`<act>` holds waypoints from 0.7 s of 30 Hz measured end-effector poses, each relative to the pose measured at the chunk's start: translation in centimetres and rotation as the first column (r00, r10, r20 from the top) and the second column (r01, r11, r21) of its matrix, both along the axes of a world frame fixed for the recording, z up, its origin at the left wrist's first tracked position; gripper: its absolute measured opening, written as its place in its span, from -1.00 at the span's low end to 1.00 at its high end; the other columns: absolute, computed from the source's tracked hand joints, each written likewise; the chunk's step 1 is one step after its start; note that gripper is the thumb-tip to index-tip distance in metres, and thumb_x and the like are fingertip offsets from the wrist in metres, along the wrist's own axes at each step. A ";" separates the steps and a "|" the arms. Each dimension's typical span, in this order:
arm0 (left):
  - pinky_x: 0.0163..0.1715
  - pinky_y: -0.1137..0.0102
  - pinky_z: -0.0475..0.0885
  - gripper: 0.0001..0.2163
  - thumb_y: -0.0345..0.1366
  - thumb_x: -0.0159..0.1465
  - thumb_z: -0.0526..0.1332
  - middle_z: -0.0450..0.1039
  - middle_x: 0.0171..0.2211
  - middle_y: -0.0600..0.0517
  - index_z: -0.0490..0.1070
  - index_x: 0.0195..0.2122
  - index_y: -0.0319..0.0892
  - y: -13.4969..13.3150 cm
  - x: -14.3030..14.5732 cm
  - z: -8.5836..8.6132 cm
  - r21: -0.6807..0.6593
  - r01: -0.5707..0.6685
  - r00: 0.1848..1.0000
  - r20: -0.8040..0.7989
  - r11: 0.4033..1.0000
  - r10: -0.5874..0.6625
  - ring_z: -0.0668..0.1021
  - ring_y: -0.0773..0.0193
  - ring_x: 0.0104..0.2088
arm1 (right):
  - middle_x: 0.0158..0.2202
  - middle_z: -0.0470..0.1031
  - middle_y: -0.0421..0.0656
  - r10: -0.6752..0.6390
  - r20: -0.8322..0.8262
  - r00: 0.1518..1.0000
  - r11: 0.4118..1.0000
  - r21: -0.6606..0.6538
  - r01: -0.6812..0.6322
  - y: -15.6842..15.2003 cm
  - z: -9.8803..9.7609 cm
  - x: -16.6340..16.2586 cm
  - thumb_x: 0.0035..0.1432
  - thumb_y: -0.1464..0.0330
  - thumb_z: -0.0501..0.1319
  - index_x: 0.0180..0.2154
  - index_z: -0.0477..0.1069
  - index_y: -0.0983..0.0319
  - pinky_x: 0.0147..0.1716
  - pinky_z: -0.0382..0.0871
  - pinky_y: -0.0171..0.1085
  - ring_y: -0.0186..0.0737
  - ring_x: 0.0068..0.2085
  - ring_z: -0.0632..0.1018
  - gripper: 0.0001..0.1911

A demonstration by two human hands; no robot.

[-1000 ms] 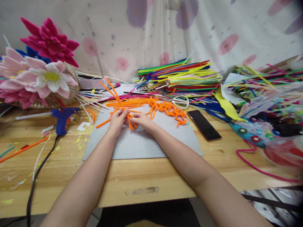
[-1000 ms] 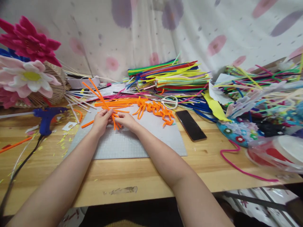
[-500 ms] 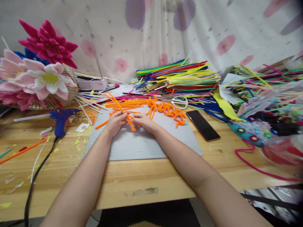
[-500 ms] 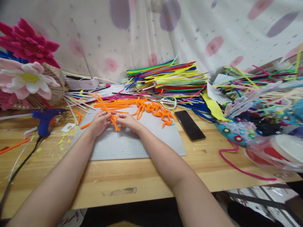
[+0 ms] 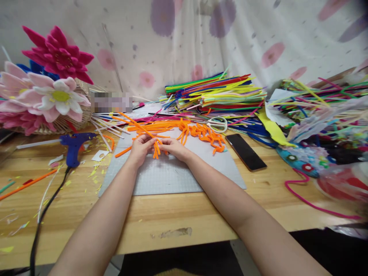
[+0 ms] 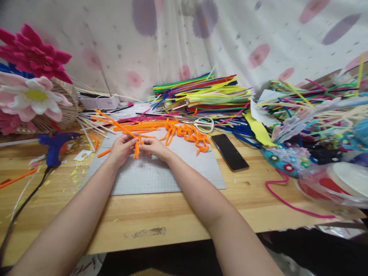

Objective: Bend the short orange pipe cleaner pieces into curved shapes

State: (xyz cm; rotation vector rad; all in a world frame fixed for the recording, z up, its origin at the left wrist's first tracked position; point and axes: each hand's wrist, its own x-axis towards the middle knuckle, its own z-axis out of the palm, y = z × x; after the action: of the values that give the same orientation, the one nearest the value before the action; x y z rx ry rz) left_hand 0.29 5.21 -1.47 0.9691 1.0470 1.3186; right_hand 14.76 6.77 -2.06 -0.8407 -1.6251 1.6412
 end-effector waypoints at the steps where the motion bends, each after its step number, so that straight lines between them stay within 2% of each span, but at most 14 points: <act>1: -0.67 0.55 0.30 -0.64 -0.27 -0.17 0.38 0.44 -0.51 0.05 0.45 -0.31 -0.25 0.0 0.1 0.0 0.004 -0.002 1.000 -0.007 1.000 0.002 0.43 0.44 -0.61 | -0.63 0.28 -0.32 0.004 -0.004 1.000 1.000 -0.002 -0.004 0.0 0.0 0.0 -0.13 0.28 0.21 -0.53 0.32 0.31 -0.61 0.08 -0.45 -0.52 -0.61 0.24 -0.80; 8: -0.55 0.49 0.39 -0.66 -0.26 -0.15 0.37 0.47 -0.45 0.01 0.44 -0.33 -0.26 0.1 0.0 0.0 0.036 -0.001 1.000 -0.009 0.999 0.001 0.48 0.38 -0.53 | -0.68 0.31 -0.31 -0.148 0.009 0.989 0.977 -0.157 0.148 0.0 0.2 -0.7 -0.08 0.44 0.12 -0.50 0.32 0.31 -0.66 0.16 -0.47 -0.49 -0.66 0.30 -0.95; 12: -0.67 0.57 0.28 -0.67 -0.28 -0.15 0.36 0.45 -0.50 0.03 0.45 -0.32 -0.26 0.3 -0.3 -0.1 0.022 0.032 0.999 -0.025 0.999 -0.032 0.41 0.45 -0.61 | -0.68 0.34 -0.30 -0.166 0.001 0.986 0.966 -0.200 0.163 -0.2 0.6 -0.7 -0.06 0.47 0.13 -0.49 0.29 0.30 -0.68 0.19 -0.48 -0.49 -0.67 0.32 -0.99; 15: -0.72 0.60 0.21 -0.67 -0.28 -0.16 0.37 0.41 -0.57 0.06 0.46 -0.34 -0.28 0.4 -0.3 -0.2 0.026 0.009 0.998 -0.067 1.000 -0.007 0.36 0.49 -0.66 | -0.71 0.29 -0.34 -0.158 -0.004 0.987 0.974 -0.163 0.155 -0.2 0.6 -0.7 -0.02 0.42 0.15 -0.50 0.25 0.27 -0.72 0.17 -0.47 -0.50 -0.71 0.28 -0.91; 18: -0.66 0.55 0.31 -0.66 -0.24 -0.19 0.39 0.43 -0.55 0.03 0.46 -0.37 -0.29 0.3 -0.2 -0.2 0.037 -0.007 0.996 -0.094 0.999 0.011 0.42 0.42 -0.60 | -0.73 0.24 -0.35 -0.130 0.036 0.991 0.989 -0.072 0.132 -0.2 0.3 -0.7 0.04 0.32 0.14 -0.54 0.24 0.28 -0.74 0.10 -0.48 -0.53 -0.73 0.22 -0.81; 21: -0.61 0.50 0.35 -0.65 -0.21 -0.20 0.39 0.45 -0.52 0.00 0.46 -0.40 -0.30 0.3 -0.1 -0.3 0.035 -0.010 0.995 -0.100 0.999 0.014 0.44 0.39 -0.59 | -0.67 0.28 -0.32 -0.120 0.068 0.990 0.992 -0.036 0.123 0.0 -0.3 -1.1 0.10 0.29 0.10 -0.52 0.27 0.29 -0.70 0.13 -0.48 -0.52 -0.69 0.28 -0.78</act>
State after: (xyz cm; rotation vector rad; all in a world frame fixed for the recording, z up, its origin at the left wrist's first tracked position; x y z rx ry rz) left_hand 0.18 5.49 -1.73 1.0658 1.1109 1.3132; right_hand 13.61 6.75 -2.36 -1.0035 -1.5576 1.5805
